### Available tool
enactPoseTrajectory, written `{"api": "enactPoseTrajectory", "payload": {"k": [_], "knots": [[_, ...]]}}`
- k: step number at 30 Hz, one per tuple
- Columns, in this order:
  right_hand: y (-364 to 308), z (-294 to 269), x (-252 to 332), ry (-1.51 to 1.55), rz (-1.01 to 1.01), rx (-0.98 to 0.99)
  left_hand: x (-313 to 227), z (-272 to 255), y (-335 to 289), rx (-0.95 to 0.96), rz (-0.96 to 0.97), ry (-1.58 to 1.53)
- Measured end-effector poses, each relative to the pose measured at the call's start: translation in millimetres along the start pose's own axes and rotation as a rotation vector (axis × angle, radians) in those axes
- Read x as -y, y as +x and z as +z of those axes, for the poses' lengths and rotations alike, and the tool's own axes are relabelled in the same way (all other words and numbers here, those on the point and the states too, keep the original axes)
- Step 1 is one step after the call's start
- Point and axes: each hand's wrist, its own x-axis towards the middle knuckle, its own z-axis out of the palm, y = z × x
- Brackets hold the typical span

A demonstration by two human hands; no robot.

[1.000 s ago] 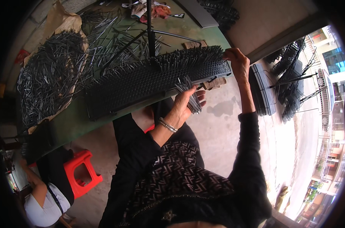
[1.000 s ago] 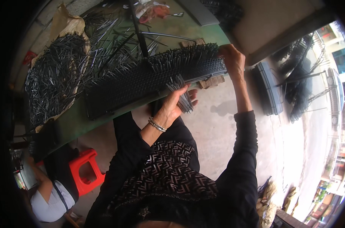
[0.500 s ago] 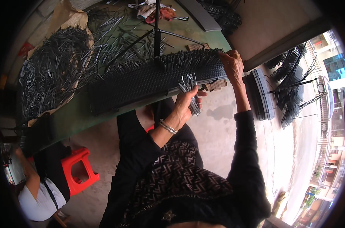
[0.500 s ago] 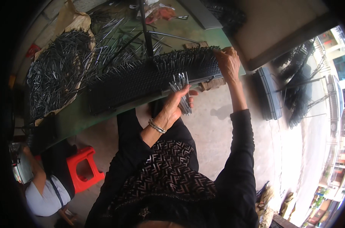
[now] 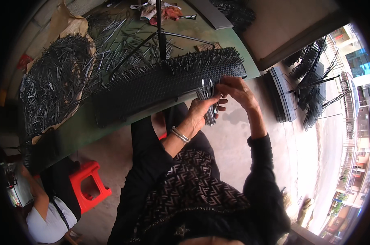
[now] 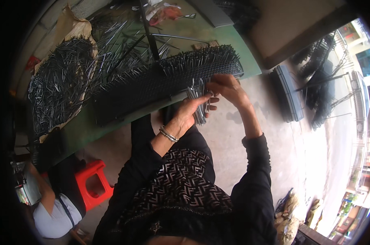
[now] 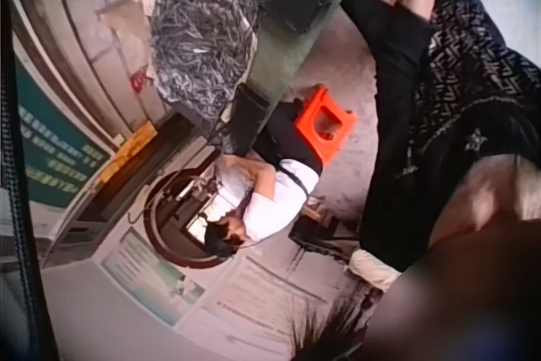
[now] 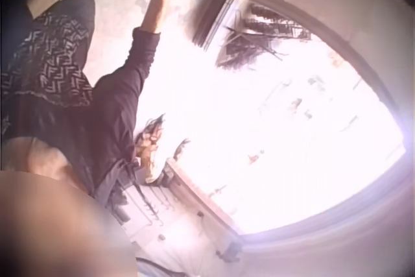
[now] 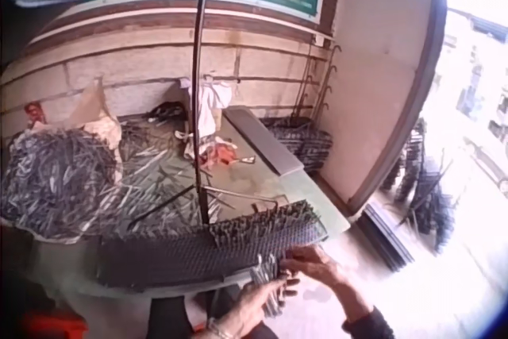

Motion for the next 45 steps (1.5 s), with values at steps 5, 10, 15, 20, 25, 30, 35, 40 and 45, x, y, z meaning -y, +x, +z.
{"api": "enactPoseTrajectory", "payload": {"k": [5,10,15,20,25,30,35,40,45], "knots": [[-7,-4,5,0.105,0.088,-0.014,-6,3,3,0.086,-0.055,0.111],[-7,-15,7,0.116,0.094,-0.021,-11,9,6,0.09,-0.091,0.152],[-3,-17,3,0.112,0.117,-0.059,-12,6,10,0.057,-0.09,0.2],[-2,-18,-1,0.122,0.095,-0.055,-11,11,11,0.046,-0.065,0.214],[-6,-24,0,0.109,0.044,-0.044,-4,11,13,0.011,-0.065,0.279],[-4,-44,-7,0.052,-0.012,-0.461,-2,-5,23,0.038,-0.087,0.316],[8,-61,-7,-0.238,-0.083,-0.857,1,-10,29,-0.019,-0.135,0.017],[29,-63,-23,-0.303,-0.088,-0.988,3,-14,33,-0.046,-0.142,-0.1],[35,-65,-37,-0.416,-0.136,-0.972,7,-15,37,0.01,-0.16,-0.225]]}}
